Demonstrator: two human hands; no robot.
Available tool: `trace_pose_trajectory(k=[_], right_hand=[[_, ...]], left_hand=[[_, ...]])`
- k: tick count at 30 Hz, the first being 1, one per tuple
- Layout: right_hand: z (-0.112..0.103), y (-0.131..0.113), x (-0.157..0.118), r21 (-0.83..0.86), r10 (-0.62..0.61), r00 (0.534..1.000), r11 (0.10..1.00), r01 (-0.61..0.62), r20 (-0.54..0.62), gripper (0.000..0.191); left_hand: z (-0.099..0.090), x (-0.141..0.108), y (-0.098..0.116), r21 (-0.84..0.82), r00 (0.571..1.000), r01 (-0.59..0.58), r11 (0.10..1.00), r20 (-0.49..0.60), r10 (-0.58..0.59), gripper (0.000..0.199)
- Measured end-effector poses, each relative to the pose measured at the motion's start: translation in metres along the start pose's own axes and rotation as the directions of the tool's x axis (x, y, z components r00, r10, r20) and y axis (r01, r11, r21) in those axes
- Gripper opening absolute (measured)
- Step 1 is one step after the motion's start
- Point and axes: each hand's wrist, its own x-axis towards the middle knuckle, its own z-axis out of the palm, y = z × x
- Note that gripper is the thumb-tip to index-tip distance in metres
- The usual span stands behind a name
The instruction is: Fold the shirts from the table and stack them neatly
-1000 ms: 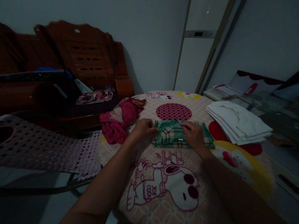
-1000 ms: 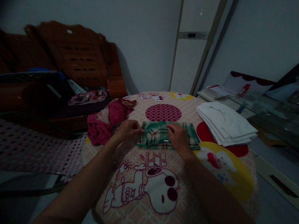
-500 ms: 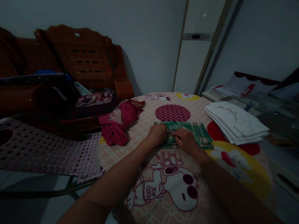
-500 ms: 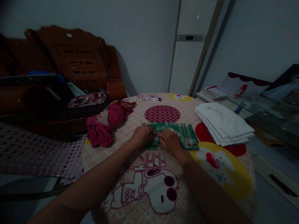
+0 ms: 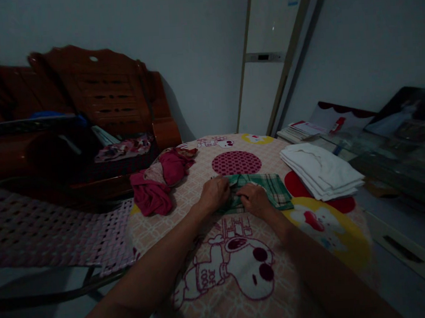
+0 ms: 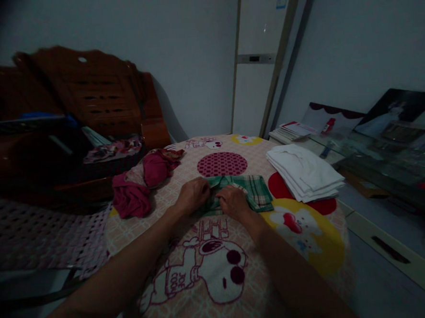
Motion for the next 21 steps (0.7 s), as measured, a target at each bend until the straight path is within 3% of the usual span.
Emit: trace_pose_trajectory(k=[7,11,13,16,19,21], right_hand=[[0.000,0.000,0.000,0.050,0.002,1.000,0.999,-0.002,-0.002,0.026],[-0.005,0.004,0.003,0.122,0.014,0.988,0.992,0.005,-0.156,0.029],[-0.009,0.010,0.006,0.121,0.043,0.968,0.993,-0.013,-0.248,0.031],[-0.010,0.022,0.007,0.072,0.098,0.962,0.994,-0.083,-0.255,0.032],[0.000,0.035,0.002,-0.007,0.161,0.983,0.987,-0.162,-0.092,0.036],[0.010,0.040,-0.002,-0.055,0.196,0.981,0.979,-0.196,0.001,0.038]], left_hand=[[0.014,0.004,-0.009,-0.290,0.990,-0.142,0.946,-0.021,0.142,0.020],[0.018,0.007,-0.018,-0.418,0.977,-0.160,0.894,-0.198,0.083,0.028],[0.020,0.008,-0.020,-0.412,0.967,-0.201,0.889,-0.227,0.114,0.032],[0.028,0.006,-0.017,-0.351,0.962,-0.274,0.895,-0.102,0.254,0.044],[0.036,0.002,-0.011,-0.253,0.939,-0.297,0.921,0.097,0.329,0.060],[0.039,0.000,-0.007,-0.200,0.934,-0.286,0.937,0.158,0.319,0.063]])
